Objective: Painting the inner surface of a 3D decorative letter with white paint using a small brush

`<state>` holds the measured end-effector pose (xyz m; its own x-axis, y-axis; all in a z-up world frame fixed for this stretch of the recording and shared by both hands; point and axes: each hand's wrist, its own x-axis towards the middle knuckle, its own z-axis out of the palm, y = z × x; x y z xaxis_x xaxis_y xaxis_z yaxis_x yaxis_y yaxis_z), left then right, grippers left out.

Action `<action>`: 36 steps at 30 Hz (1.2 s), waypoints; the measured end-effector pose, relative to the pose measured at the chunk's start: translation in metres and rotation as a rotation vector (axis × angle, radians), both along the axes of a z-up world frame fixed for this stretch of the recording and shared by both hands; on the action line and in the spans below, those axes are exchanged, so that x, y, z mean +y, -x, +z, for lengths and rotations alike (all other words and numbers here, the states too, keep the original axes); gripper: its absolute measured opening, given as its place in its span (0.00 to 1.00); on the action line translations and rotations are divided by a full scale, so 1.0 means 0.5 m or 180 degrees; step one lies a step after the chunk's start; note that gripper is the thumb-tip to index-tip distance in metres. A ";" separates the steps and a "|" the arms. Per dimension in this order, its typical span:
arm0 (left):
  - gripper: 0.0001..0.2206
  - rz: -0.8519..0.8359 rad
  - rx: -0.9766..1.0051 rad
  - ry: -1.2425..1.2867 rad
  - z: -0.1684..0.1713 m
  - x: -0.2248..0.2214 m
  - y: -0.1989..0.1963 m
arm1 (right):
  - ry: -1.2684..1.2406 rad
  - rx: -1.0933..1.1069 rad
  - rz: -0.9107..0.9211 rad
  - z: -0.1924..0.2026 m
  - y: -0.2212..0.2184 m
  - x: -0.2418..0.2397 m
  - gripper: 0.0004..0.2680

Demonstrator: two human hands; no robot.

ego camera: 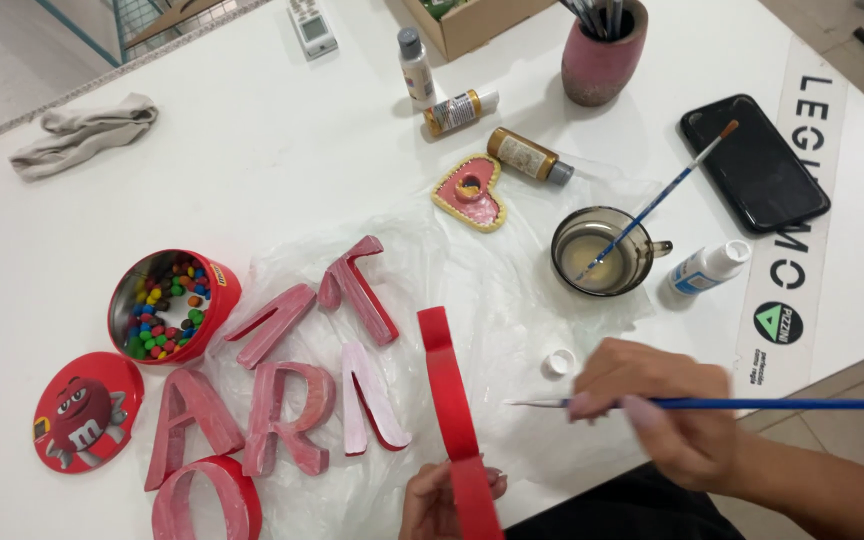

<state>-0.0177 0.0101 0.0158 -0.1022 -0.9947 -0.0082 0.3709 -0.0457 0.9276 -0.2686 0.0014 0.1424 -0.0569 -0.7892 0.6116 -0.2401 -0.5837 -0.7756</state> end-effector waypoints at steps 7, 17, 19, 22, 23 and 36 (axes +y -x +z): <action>0.27 0.0130 -0.2714 0.2267 -0.049 -0.006 -0.051 | 0.0137 -0.0711 -0.1618 -0.064 0.102 0.088 0.09; 0.26 0.1121 -0.2863 0.3380 -0.037 -0.033 0.005 | 0.0126 -0.0023 -0.1393 -0.049 0.073 0.088 0.10; 0.30 0.0984 -0.2957 0.3495 -0.048 -0.030 -0.001 | 0.0348 0.0391 -0.1189 -0.032 0.062 0.087 0.08; 0.26 0.1032 -0.2954 0.3457 -0.034 -0.026 -0.004 | 0.0192 0.0508 -0.0616 0.002 0.033 0.068 0.08; 0.26 0.1025 -0.2941 0.3464 -0.035 -0.031 0.006 | 0.0194 0.0514 -0.0631 0.015 0.020 0.060 0.08; 0.21 0.1279 -0.3080 0.3604 0.036 -0.042 0.042 | 0.0448 0.1972 -0.0022 0.012 -0.018 -0.002 0.06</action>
